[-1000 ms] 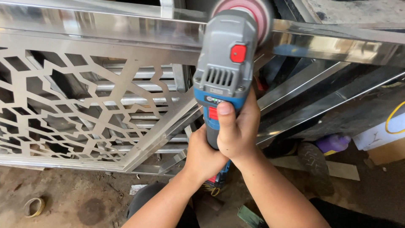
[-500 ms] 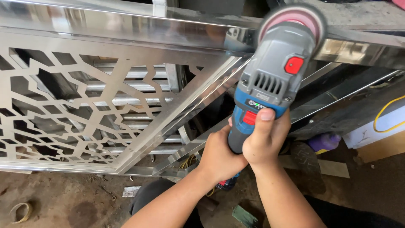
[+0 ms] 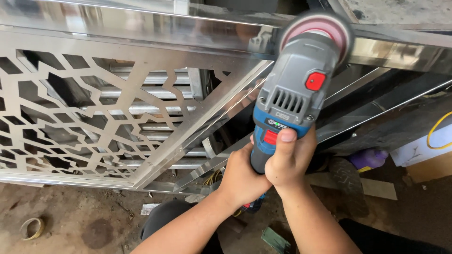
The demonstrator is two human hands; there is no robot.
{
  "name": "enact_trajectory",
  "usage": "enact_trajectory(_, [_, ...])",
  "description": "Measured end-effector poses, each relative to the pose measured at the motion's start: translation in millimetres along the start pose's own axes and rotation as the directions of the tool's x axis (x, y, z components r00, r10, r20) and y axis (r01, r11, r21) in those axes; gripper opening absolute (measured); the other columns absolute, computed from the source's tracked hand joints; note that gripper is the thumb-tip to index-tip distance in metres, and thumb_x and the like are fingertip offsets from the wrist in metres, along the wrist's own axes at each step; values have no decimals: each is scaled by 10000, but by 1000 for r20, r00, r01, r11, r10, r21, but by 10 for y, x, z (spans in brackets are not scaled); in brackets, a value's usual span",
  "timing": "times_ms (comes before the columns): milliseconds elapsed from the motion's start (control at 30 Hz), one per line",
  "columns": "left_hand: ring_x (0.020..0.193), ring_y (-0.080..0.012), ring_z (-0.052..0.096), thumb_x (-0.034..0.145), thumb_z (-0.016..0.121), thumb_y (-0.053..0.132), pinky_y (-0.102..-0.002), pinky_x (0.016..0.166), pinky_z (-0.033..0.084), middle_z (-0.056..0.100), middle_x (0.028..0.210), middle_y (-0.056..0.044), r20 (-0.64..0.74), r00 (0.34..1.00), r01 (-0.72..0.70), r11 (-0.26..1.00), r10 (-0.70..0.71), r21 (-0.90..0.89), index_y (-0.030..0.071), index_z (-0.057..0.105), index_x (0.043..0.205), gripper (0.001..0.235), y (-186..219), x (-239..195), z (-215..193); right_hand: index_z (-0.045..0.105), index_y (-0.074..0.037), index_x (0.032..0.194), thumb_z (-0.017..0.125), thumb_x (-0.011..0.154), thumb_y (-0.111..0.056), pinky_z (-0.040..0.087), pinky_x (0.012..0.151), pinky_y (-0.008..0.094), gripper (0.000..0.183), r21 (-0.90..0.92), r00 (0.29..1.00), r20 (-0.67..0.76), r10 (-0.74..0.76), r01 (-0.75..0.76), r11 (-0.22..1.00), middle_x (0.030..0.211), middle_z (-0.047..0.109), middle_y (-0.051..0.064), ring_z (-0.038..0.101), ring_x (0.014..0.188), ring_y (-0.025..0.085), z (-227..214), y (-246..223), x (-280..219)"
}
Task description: Polishing the surface of a decorative metal gate using a handheld electric angle grinder.
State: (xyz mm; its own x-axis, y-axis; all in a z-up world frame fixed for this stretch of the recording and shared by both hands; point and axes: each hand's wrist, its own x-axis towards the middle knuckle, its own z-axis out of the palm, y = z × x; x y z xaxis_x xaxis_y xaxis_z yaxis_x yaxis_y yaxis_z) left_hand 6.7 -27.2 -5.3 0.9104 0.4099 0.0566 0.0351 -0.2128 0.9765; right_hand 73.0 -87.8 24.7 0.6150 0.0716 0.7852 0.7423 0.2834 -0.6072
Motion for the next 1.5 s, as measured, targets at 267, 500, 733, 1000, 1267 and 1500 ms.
enact_trajectory(267, [655, -267, 723, 660, 765, 182, -383, 563, 555, 664, 591, -178, -64, 996, -61, 995, 56, -80, 0, 671, 760, 228, -114, -14, -159, 563, 28, 1285, 545, 1020, -414, 541, 946, 411, 516, 29, 1000, 3, 1, -1, 1000, 1031, 643, 106, 554, 1023, 146, 191, 26, -30])
enact_trajectory(500, [599, -166, 630, 674, 725, 134, -359, 537, 559, 636, 542, -142, -124, 987, -114, 985, 98, -132, 4, 669, 710, 146, -131, 0, -299, 576, 37, 1263, 588, 954, -461, 561, 868, 460, 586, -19, 999, 44, 20, -19, 1000, 974, 683, 146, 564, 966, 150, 321, -57, 65])
enact_trajectory(733, [573, -145, 588, 703, 724, 102, -348, 487, 519, 645, 529, -148, -166, 977, -166, 964, 132, -207, 8, 689, 680, 103, -421, 33, -319, 598, 12, 1194, 634, 917, -452, 569, 786, 488, 542, -49, 993, 114, 42, -36, 998, 895, 689, 174, 595, 881, 184, 396, 7, 27])
enact_trajectory(1000, [541, -152, 566, 708, 732, 96, -331, 482, 503, 626, 521, -139, -166, 973, -194, 956, 159, -221, 11, 670, 658, 116, -496, 47, -286, 607, 0, 1216, 644, 888, -448, 584, 791, 475, 556, -75, 991, 122, 51, -42, 996, 899, 713, 168, 699, 853, 253, 364, 44, 15])
enact_trajectory(1267, [617, -183, 593, 682, 743, 137, -386, 534, 533, 634, 572, -173, -82, 990, -131, 977, 118, -171, -16, 669, 727, 175, -144, -9, -176, 586, 23, 1229, 563, 969, -473, 575, 860, 444, 561, -70, 999, 28, 29, -27, 997, 966, 696, 166, 602, 957, 174, 189, -125, 59])
enact_trajectory(1500, [679, -269, 719, 651, 787, 181, -383, 605, 565, 682, 636, -171, -9, 1000, -10, 995, 10, -98, -12, 695, 798, 259, -95, -20, -38, 567, 35, 1274, 537, 992, -421, 565, 945, 421, 537, -45, 997, -75, 19, -23, 999, 1062, 659, 136, 618, 1016, 185, 99, -58, -59])
